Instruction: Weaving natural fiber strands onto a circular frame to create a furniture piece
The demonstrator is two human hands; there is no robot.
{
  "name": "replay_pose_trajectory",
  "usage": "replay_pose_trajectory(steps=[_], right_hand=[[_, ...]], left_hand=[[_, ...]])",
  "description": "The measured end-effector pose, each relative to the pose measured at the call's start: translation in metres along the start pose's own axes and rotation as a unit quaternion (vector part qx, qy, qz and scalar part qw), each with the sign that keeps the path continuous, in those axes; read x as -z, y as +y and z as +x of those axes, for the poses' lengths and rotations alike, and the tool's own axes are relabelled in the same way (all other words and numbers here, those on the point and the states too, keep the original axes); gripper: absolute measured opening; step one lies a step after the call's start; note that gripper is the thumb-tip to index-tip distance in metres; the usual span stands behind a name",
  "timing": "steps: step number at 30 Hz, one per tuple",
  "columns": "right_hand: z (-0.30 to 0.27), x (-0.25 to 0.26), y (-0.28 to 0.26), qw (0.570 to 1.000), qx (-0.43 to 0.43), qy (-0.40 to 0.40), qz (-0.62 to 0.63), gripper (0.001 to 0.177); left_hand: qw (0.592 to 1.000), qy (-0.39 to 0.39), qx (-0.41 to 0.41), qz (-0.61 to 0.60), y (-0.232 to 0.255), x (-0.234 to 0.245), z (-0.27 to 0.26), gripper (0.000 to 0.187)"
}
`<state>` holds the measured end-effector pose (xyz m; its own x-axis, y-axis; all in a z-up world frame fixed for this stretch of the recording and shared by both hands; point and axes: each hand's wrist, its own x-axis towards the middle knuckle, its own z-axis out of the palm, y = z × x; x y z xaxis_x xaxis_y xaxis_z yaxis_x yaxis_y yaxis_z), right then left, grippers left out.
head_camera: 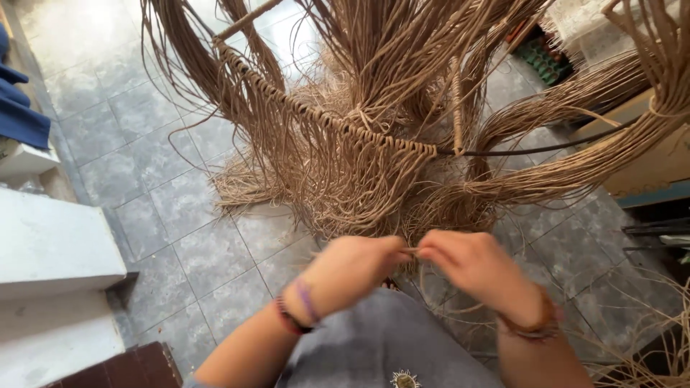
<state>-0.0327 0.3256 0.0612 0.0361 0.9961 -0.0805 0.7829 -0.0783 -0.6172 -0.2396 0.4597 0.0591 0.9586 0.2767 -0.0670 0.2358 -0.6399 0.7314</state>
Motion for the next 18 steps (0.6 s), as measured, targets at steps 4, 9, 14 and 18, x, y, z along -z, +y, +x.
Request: replay_pose_trajectory(steps=[4,9,14,18], right_hand=[[-0.014,0.014,0.024,0.995,-0.093,0.009,-0.039,0.022],[0.006,-0.014,0.000,0.996,-0.086,0.010,0.003,0.023],[0.006,-0.013,-0.007,0.999,0.004,-0.030,-0.033,0.020],[-0.013,-0.010,0.012,0.987,-0.118,-0.058,-0.093,0.018]], left_hand=[[0.994,0.010,0.085,0.075,-0.048,0.028,-0.030,0.020],[0.993,0.053,-0.059,0.083,-0.021,0.019,-0.013,0.056],[1.000,0.001,-0.015,-0.018,-0.004,0.002,0.007,0.032],[1.000,0.025,-0.007,0.017,-0.046,0.015,-0.004,0.024]])
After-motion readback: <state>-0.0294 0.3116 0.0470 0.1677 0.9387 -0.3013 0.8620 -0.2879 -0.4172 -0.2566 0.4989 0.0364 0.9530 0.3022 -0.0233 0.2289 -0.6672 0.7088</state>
